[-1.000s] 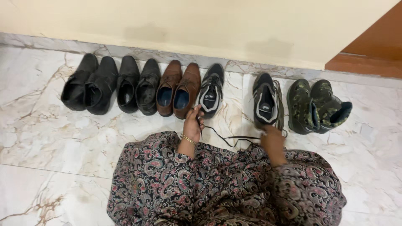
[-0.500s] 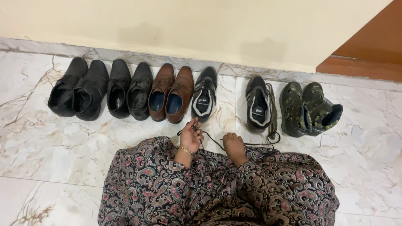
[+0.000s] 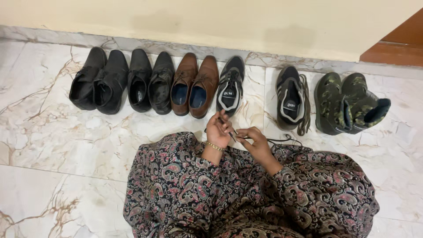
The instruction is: The person sits on the floor and threads a long black shoelace through the eyelets of a pair of black sneakers. They pull the lace through each eyelet, adjust the length, and tie the laces into a knot.
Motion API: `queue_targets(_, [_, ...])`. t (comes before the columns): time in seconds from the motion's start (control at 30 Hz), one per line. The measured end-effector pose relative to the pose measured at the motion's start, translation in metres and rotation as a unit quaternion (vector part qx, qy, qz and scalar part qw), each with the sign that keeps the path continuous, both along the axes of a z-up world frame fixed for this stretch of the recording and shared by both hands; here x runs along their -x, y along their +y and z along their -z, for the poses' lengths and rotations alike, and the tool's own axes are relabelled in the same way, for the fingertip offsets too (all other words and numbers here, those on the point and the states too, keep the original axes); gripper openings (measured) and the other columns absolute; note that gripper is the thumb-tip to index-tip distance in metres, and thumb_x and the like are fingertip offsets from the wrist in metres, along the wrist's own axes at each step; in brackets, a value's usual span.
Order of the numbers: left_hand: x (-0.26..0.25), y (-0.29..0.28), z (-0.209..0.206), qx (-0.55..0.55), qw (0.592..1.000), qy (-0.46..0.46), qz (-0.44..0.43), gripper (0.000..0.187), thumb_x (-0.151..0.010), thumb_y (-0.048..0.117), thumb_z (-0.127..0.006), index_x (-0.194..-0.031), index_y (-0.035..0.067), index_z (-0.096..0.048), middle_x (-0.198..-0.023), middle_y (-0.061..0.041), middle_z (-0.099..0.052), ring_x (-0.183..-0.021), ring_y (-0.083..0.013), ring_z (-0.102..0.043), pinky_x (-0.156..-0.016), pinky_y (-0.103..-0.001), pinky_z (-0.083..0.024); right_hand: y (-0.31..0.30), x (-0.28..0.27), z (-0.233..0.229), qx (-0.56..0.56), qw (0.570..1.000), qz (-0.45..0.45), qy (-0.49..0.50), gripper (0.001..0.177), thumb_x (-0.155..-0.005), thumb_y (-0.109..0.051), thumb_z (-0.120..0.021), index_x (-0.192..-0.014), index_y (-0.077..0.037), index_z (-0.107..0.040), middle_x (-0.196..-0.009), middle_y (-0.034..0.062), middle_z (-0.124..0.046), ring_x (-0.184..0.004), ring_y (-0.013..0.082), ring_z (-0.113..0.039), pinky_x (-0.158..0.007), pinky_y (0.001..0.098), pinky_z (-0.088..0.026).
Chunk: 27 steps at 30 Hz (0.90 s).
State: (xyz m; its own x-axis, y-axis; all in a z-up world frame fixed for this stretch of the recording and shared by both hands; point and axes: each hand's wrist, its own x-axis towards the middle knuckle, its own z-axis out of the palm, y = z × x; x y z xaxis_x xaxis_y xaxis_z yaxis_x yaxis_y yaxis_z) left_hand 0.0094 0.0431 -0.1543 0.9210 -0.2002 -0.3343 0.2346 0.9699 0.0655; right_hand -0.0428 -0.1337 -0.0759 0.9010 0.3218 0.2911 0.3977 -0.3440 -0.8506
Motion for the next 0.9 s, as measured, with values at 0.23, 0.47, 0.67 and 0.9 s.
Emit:
queue_targets(0.23, [-0.003, -0.004, 0.010, -0.016, 1.000, -0.010, 0.020, 0.021, -0.099, 0.030, -0.065, -0.112, 0.014, -0.064, -0.088, -0.001, -0.063, -0.066, -0.0134, -0.053, -0.056, -0.028, -0.043, 0.011, 0.001, -0.011, 0.168, 0.954, -0.048, -0.242, 0.025, -0.078, -0.006, -0.078, -0.102, -0.015, -0.079, -0.092, 0.0021, -0.070, -0.095, 0.0235, -0.063, -0.087, 0.0408, -0.048])
queue_targets(0.47, [0.006, -0.033, -0.003, -0.261, 0.953, 0.118, 0.100, 0.043, -0.091, 0.042, -0.060, -0.128, 0.019, -0.055, -0.098, -0.001, -0.054, -0.092, -0.0186, -0.058, -0.077, -0.036, -0.045, -0.002, -0.034, -0.022, 0.151, 0.973, 0.021, -0.173, 0.014, -0.083, -0.013, -0.078, -0.095, -0.021, -0.082, -0.109, 0.0002, -0.068, -0.106, 0.0248, -0.056, -0.096, 0.0388, -0.046])
queue_targets(0.67, [0.043, -0.058, -0.047, -0.372, 0.925, 0.027, -0.075, 0.052, -0.095, 0.027, -0.066, -0.136, 0.010, -0.039, -0.108, -0.008, -0.051, -0.094, -0.0223, -0.051, -0.081, -0.038, -0.042, -0.024, -0.070, -0.095, 0.165, 0.977, 0.023, -0.130, 0.017, -0.078, -0.018, -0.086, -0.096, -0.018, -0.085, -0.100, 0.0044, -0.063, -0.103, 0.0219, -0.054, -0.094, 0.0374, -0.044])
queue_targets(0.9, [0.035, -0.062, -0.144, -0.552, 0.786, -0.272, -0.064, 0.066, -0.103, 0.043, -0.051, -0.152, 0.013, -0.019, -0.128, 0.006, -0.046, -0.100, -0.0088, -0.058, -0.091, -0.030, -0.054, -0.014, -0.061, -0.169, 0.057, 0.987, -0.085, 0.127, 0.017, -0.083, -0.008, -0.073, -0.099, -0.007, -0.079, -0.092, 0.0006, -0.077, -0.084, 0.0111, -0.073, -0.082, 0.0295, -0.057])
